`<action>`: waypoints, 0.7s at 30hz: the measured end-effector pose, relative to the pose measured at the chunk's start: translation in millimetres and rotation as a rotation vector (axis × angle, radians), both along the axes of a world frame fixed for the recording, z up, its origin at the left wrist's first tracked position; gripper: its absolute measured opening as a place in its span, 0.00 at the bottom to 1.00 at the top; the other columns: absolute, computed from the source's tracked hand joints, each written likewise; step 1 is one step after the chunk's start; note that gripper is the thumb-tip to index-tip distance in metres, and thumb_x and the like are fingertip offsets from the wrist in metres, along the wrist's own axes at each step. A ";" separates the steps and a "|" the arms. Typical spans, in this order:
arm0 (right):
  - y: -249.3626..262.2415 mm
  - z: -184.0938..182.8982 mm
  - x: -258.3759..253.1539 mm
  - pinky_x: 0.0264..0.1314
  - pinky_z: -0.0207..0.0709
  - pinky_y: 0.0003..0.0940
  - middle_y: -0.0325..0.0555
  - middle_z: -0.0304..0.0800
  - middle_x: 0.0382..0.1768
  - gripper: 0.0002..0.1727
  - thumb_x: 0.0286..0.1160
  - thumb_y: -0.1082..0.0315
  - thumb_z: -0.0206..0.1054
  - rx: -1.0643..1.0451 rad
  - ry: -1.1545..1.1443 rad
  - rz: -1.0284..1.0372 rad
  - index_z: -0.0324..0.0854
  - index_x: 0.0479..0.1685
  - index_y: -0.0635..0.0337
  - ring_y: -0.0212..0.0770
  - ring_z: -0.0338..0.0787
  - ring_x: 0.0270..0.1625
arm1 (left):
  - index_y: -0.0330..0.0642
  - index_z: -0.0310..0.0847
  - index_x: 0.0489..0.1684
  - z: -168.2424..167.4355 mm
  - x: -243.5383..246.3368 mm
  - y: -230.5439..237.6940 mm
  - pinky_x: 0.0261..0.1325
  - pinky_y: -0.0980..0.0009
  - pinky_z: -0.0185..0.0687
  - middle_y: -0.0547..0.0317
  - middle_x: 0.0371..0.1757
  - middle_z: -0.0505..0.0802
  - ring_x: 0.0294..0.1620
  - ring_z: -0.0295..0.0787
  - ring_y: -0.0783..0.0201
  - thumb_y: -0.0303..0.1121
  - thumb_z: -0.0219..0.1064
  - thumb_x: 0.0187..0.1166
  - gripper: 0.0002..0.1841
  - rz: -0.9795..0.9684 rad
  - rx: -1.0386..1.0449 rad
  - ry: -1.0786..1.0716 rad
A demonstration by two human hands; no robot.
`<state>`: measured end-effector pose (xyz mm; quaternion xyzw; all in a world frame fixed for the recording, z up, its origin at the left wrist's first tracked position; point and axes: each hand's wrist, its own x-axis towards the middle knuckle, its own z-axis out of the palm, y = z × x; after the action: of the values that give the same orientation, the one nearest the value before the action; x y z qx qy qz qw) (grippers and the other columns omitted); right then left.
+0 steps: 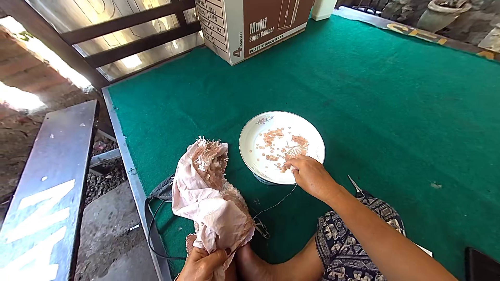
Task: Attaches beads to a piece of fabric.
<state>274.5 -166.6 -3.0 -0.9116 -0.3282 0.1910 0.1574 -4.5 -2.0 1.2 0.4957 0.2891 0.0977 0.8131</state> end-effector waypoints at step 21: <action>-37.0 103.6 -109.2 0.73 0.72 0.22 0.38 0.91 0.51 0.30 0.59 0.37 0.78 1.024 1.045 0.601 0.88 0.40 0.58 0.25 0.84 0.66 | 0.39 0.84 0.41 3.5 12.2 -1.6 0.52 0.65 0.91 0.55 0.39 0.97 0.42 0.95 0.65 0.07 0.57 0.58 0.20 0.247 -0.191 -0.168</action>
<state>165.2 -203.6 100.6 -0.3902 -0.4912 0.4539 0.6328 7.8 -3.5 4.7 0.3671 0.2868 0.2099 0.8596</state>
